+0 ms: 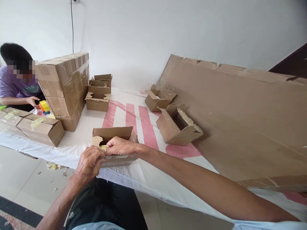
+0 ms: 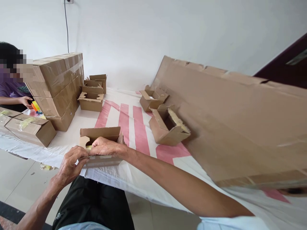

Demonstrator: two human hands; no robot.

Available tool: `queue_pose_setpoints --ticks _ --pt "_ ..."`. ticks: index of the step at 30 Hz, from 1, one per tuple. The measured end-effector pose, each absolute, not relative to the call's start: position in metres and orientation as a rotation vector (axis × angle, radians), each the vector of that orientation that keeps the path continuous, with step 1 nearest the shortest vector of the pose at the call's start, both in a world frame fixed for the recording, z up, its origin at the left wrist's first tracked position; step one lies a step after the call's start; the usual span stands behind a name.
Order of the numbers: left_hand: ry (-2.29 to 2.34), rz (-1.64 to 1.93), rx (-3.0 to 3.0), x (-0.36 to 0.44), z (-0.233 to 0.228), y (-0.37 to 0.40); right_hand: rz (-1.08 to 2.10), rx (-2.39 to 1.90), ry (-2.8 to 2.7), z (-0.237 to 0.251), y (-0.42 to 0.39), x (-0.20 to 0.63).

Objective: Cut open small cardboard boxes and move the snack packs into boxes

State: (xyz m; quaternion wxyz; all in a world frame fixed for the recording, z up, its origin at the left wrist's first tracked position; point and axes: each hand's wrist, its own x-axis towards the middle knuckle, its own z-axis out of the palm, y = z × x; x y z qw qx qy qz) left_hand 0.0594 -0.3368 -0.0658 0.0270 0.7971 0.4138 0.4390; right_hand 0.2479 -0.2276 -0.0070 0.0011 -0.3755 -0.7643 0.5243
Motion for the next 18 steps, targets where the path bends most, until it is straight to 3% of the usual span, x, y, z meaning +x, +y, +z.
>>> queue_pose_setpoints --ticks 6,10,18 --pt "1.340 1.281 2.564 0.061 -0.067 -0.340 0.682 -1.292 -2.729 -0.001 -0.211 0.259" --pt "1.342 1.240 2.598 0.060 -0.062 -0.336 0.500 -1.125 -3.100 0.000 -0.205 0.258" --pt "1.227 0.988 2.620 0.056 -0.042 -0.336 0.030 -1.160 -3.272 -0.009 -0.210 0.251"
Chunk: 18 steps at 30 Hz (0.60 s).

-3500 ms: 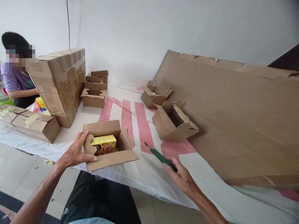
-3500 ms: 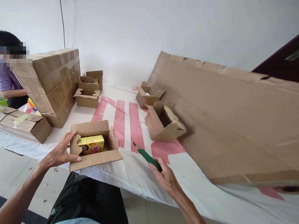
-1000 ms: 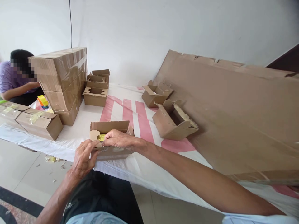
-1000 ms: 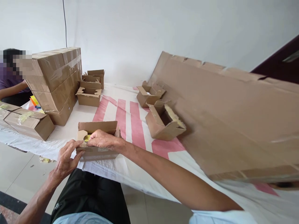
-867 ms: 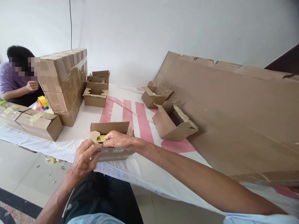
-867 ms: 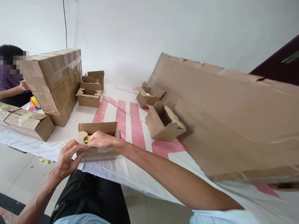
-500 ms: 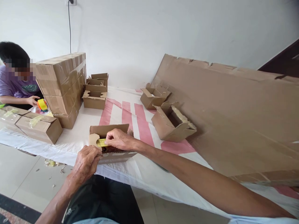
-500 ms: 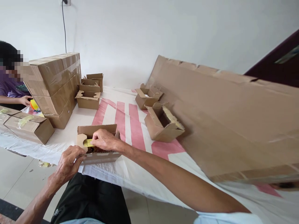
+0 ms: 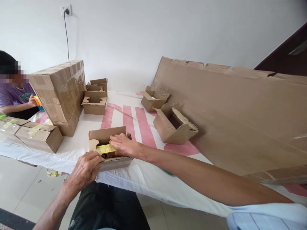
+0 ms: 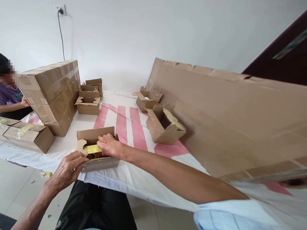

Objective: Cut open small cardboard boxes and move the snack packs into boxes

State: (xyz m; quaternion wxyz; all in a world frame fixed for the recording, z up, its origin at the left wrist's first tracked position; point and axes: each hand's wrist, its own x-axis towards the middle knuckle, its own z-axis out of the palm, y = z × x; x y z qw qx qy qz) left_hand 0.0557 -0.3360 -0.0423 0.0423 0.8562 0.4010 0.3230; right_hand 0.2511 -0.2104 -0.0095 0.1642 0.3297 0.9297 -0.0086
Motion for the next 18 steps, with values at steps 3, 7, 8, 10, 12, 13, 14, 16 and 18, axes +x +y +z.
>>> queue_pose_setpoints --ticks 3,7,8,10,12,13,14,16,18 --pt "1.312 0.908 2.642 0.057 -0.040 -0.337 -0.106 0.994 2.661 -0.004 -0.212 0.255" --pt "1.375 0.833 2.637 0.055 -0.039 -0.338 -0.397 1.221 2.721 0.018 -0.211 0.276" --pt "1.347 0.828 2.630 0.054 -0.038 -0.338 -0.473 1.258 2.751 0.024 -0.210 0.284" --pt "1.261 0.823 2.615 0.051 -0.033 -0.337 -0.628 1.307 2.799 0.034 -0.207 0.301" --pt "1.178 0.796 2.600 0.049 -0.027 -0.335 -0.787 1.325 2.828 0.040 -0.205 0.315" --pt "1.151 0.773 2.592 0.049 -0.023 -0.334 -0.853 1.334 2.842 0.042 -0.204 0.321" --pt "1.132 0.747 2.590 0.050 -0.020 -0.332 -0.892 1.350 2.860 0.043 -0.204 0.324" --pt "1.128 0.710 2.613 0.054 -0.018 -0.326 -0.853 1.424 2.901 0.043 -0.206 0.326" --pt "1.147 0.681 2.688 0.060 -0.022 -0.318 -0.698 1.482 2.925 0.040 -0.209 0.322"
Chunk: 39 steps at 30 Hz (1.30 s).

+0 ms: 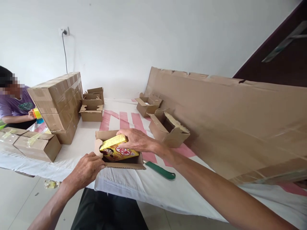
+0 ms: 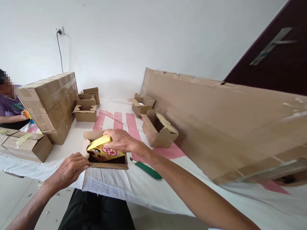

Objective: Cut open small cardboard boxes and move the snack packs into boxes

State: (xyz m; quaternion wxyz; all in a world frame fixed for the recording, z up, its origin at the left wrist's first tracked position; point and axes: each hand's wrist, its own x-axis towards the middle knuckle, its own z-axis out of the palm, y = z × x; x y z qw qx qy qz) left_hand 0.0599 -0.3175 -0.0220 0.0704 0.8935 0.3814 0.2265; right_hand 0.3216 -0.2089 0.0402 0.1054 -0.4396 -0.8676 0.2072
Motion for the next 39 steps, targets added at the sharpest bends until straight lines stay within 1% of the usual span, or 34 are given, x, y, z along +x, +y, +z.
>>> queue_pose_setpoints --ticks 2,4,6,10,14,18,20,23,25,27,29,31,34,37,39 --pt "1.167 0.627 2.794 0.065 -0.029 -0.309 0.519 -1.331 -2.595 0.037 -0.210 0.316" --pt "1.197 0.582 2.877 0.068 -0.036 -0.301 0.532 -1.347 -2.569 0.035 -0.207 0.314" --pt "1.262 0.600 2.911 0.067 -0.037 -0.297 0.656 -1.333 -2.433 0.036 -0.198 0.319" --pt "1.329 0.592 2.871 0.063 -0.024 -0.301 1.043 -1.126 -2.119 0.051 -0.177 0.343" --pt "1.278 0.577 2.785 0.062 -0.012 -0.315 1.146 -0.981 -1.861 0.065 -0.166 0.353" --pt "1.221 0.748 2.571 0.061 -0.004 -0.320 1.253 -0.882 -1.698 0.068 -0.169 0.344" --pt "1.274 0.928 2.391 0.057 0.003 -0.314 1.311 -0.832 -1.646 0.067 -0.173 0.338" --pt "1.414 1.309 2.025 0.050 0.016 -0.295 1.352 -0.781 -1.597 0.067 -0.177 0.329" --pt "1.389 1.443 1.775 0.045 0.024 -0.278 1.360 -0.757 -1.614 0.068 -0.176 0.322" --pt "1.308 1.386 1.623 0.043 0.030 -0.263 1.400 -0.731 -1.650 0.070 -0.171 0.314" --pt "1.230 1.240 1.558 0.043 0.032 -0.251 1.423 -0.711 -1.675 0.071 -0.163 0.306" --pt "1.167 1.196 1.485 0.046 0.029 -0.243 1.362 -0.699 -1.655 0.069 -0.154 0.300" --pt "1.113 1.404 1.280 0.052 0.020 -0.231 1.239 -0.709 -1.575 0.057 -0.145 0.294" --pt "1.064 1.605 1.111 0.057 0.010 -0.214 1.289 -0.725 -1.609 0.035 -0.142 0.284" --pt "1.072 1.597 1.107 0.057 0.004 -0.201 1.338 -0.730 -1.668 0.021 -0.141 0.274"
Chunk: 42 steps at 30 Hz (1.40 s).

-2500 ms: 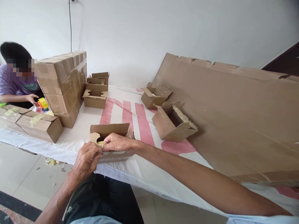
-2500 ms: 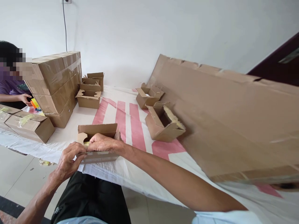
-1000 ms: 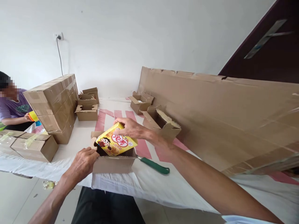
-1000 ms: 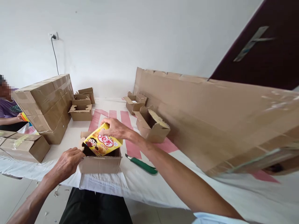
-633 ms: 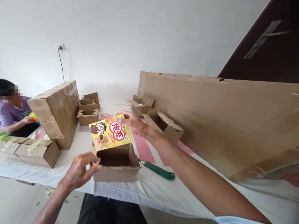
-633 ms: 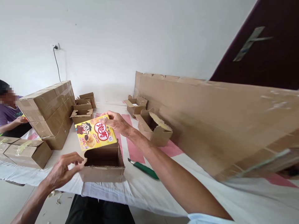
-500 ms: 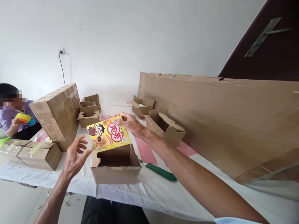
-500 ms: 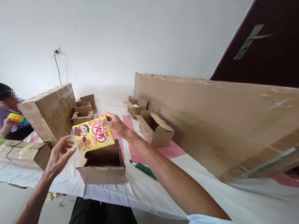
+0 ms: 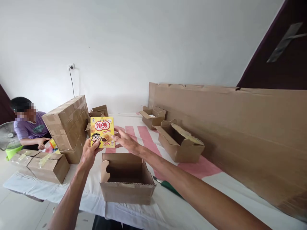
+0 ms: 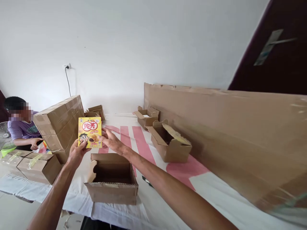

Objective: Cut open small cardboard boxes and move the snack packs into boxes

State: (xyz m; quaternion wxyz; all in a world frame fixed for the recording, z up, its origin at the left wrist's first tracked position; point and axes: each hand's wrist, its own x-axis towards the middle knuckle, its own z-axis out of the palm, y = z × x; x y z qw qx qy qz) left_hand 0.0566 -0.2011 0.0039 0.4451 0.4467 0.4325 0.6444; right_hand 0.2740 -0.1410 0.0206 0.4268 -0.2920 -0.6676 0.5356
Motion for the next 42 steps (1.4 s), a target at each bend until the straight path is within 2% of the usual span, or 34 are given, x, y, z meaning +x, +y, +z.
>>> queue_pose_setpoints --ticks 6,13,18,25,28,32,37,39,42 --pt "1.287 1.339 1.294 0.036 -0.019 -0.166 1.341 -0.864 -1.651 -0.004 -0.123 0.254" --pt "1.343 1.287 1.269 0.028 -0.040 -0.155 1.362 -0.945 -1.677 -0.019 -0.112 0.250" --pt "1.340 1.282 1.276 0.028 -0.038 -0.156 1.343 -0.938 -1.676 -0.022 -0.112 0.248" --pt "1.286 1.283 1.369 0.025 0.007 -0.160 1.207 -0.711 -1.693 0.000 -0.115 0.246" --pt "1.153 1.399 1.447 0.018 0.039 -0.158 1.068 -0.637 -1.744 0.018 -0.122 0.258" --pt "1.014 1.636 1.519 0.001 0.075 -0.155 0.833 -0.750 -1.694 0.026 -0.145 0.300" --pt "1.162 1.667 1.575 -0.028 0.065 -0.146 0.680 -0.996 -1.531 -0.029 -0.183 0.369" --pt "1.341 1.508 1.693 -0.037 0.043 -0.137 0.623 -1.135 -1.526 -0.068 -0.195 0.395" --pt "1.753 1.039 2.012 -0.045 0.008 -0.114 0.429 -1.336 -1.656 -0.132 -0.207 0.432"
